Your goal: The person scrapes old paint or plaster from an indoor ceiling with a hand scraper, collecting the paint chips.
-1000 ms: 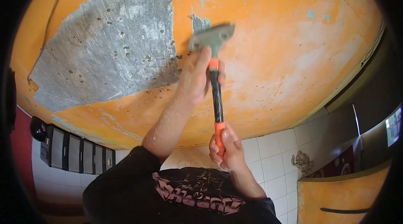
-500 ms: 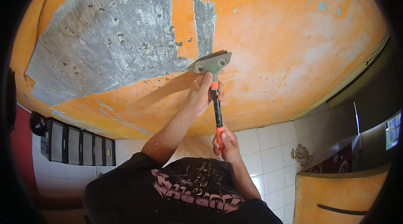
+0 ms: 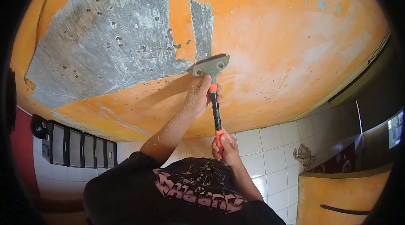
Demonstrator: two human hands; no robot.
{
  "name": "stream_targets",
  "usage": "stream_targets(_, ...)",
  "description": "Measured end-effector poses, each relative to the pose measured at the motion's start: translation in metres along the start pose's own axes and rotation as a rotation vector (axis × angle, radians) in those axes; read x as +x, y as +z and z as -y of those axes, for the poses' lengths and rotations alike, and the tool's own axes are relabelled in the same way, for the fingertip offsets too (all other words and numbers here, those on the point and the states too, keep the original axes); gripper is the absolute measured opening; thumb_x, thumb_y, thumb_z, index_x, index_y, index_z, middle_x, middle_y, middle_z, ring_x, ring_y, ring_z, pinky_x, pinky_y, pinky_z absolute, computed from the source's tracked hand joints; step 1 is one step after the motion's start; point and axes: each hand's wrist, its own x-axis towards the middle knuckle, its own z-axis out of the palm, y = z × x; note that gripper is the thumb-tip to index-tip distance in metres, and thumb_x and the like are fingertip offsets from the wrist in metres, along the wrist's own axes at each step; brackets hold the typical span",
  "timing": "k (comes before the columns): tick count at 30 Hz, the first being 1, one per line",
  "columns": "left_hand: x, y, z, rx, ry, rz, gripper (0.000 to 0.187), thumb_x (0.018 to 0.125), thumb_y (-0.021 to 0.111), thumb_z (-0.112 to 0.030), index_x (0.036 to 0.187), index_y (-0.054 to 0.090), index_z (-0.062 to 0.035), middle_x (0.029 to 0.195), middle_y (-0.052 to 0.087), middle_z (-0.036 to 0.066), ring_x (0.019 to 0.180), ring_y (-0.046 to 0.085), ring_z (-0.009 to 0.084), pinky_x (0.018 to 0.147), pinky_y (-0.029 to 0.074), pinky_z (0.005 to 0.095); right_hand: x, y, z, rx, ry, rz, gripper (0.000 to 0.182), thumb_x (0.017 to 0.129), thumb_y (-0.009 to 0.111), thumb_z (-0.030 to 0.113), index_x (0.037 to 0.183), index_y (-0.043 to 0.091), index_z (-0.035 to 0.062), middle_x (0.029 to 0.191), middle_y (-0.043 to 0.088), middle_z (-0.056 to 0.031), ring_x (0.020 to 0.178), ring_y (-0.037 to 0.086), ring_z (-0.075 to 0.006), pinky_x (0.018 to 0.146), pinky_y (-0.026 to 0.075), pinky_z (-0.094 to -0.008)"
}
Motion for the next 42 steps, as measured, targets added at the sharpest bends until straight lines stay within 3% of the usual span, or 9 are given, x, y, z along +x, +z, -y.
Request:
stream_targets(12,0.008,0.002,-0.017,-0.014,0.05,0.024,0.049,0.106,0.041,-0.044,0.125,0.05,0.0006,0.074,0.055,0.007,0.062,0.056,0.0184,0.06,0.049,0.0327,0.001,0.012,0.011,-0.003,-0.026,0.018,0.044,0.107,0.041,0.035,0.144,0.04,0.0122,0.066,0.046,-0.0043,0.042,0.038,-0.0103,0.039,0.034,-0.0245)
stream_targets(16,0.004,0.002,-0.01,-0.037,0.042,0.012,0.049,0.105,0.042,-0.045,0.123,0.051,0.0001,0.074,0.055,0.007,0.062,0.056,0.0181,0.06,0.049,0.0324,0.003,0.012,0.008,-0.07,-0.046,-0.045,0.039,0.105,0.042,0.043,0.129,0.045,0.0131,0.062,0.044,-0.0042,0.039,0.036,-0.0104,0.036,0.03,-0.0246)
stream_targets(20,0.007,-0.003,-0.006,-0.012,0.049,0.01,0.049,0.106,0.04,-0.045,0.122,0.051,-0.0002,0.074,0.055,0.007,0.063,0.057,0.0179,0.058,0.049,0.0323,0.0,0.006,0.0,-0.073,-0.009,-0.038,0.037,0.105,0.043,0.043,0.127,0.045,0.013,0.063,0.044,-0.0043,0.039,0.036,-0.0103,0.036,0.031,-0.0252)
stream_targets(24,0.009,0.007,-0.024,-0.017,0.086,0.016,0.049,0.106,0.04,-0.045,0.124,0.049,-0.0004,0.075,0.056,0.007,0.062,0.057,0.0186,0.059,0.049,0.0324,0.012,0.016,0.015,-0.065,-0.093,-0.019,0.04,0.105,0.043,0.044,0.13,0.044,0.0125,0.063,0.045,-0.0044,0.038,0.035,-0.0102,0.036,0.03,-0.0253)
stream_targets(27,0.003,0.003,-0.018,0.004,0.055,0.017,0.049,0.106,0.039,-0.045,0.124,0.05,-0.0005,0.075,0.056,0.007,0.061,0.057,0.0184,0.061,0.049,0.0323,-0.001,0.011,0.012,-0.023,-0.024,-0.012,0.042,0.106,0.042,0.037,0.141,0.043,0.0128,0.067,0.047,-0.0047,0.042,0.038,-0.0104,0.039,0.034,-0.0238)
stream_targets(31,0.011,0.006,-0.034,0.022,0.061,0.012,0.049,0.106,0.039,-0.044,0.124,0.05,-0.0001,0.074,0.056,0.007,0.061,0.057,0.0173,0.06,0.048,0.0309,0.007,0.027,0.019,-0.064,-0.076,0.016,0.04,0.105,0.042,0.044,0.13,0.044,0.0126,0.063,0.044,-0.0048,0.037,0.034,-0.0102,0.036,0.03,-0.0245)
stream_targets(34,0.014,0.008,-0.038,0.027,0.13,0.05,0.05,0.106,0.039,-0.044,0.124,0.05,0.0016,0.074,0.057,0.008,0.061,0.057,0.0171,0.059,0.048,0.031,0.007,0.026,0.019,-0.062,-0.083,-0.04,0.041,0.105,0.042,0.045,0.13,0.044,0.0127,0.063,0.044,-0.0046,0.037,0.034,-0.0103,0.035,0.029,-0.025)
stream_targets(38,0.004,0.006,-0.022,0.007,0.026,-0.001,0.05,0.107,0.038,-0.042,0.126,0.051,0.0026,0.074,0.058,0.008,0.06,0.058,0.0164,0.059,0.049,0.0311,-0.005,0.023,0.013,0.059,0.013,-0.053,0.041,0.106,0.041,0.037,0.139,0.043,0.0114,0.067,0.046,-0.0055,0.041,0.038,-0.0111,0.038,0.035,-0.0239)
stream_targets(42,0.02,0.018,-0.052,0.066,0.12,0.027,0.051,0.106,0.041,-0.044,0.125,0.052,0.0021,0.073,0.058,0.007,0.06,0.058,0.0168,0.058,0.05,0.0307,0.007,0.036,0.029,0.033,-0.096,0.009,0.044,0.106,0.042,0.04,0.139,0.042,0.0115,0.066,0.046,-0.0046,0.04,0.038,-0.0106,0.037,0.033,-0.0231)
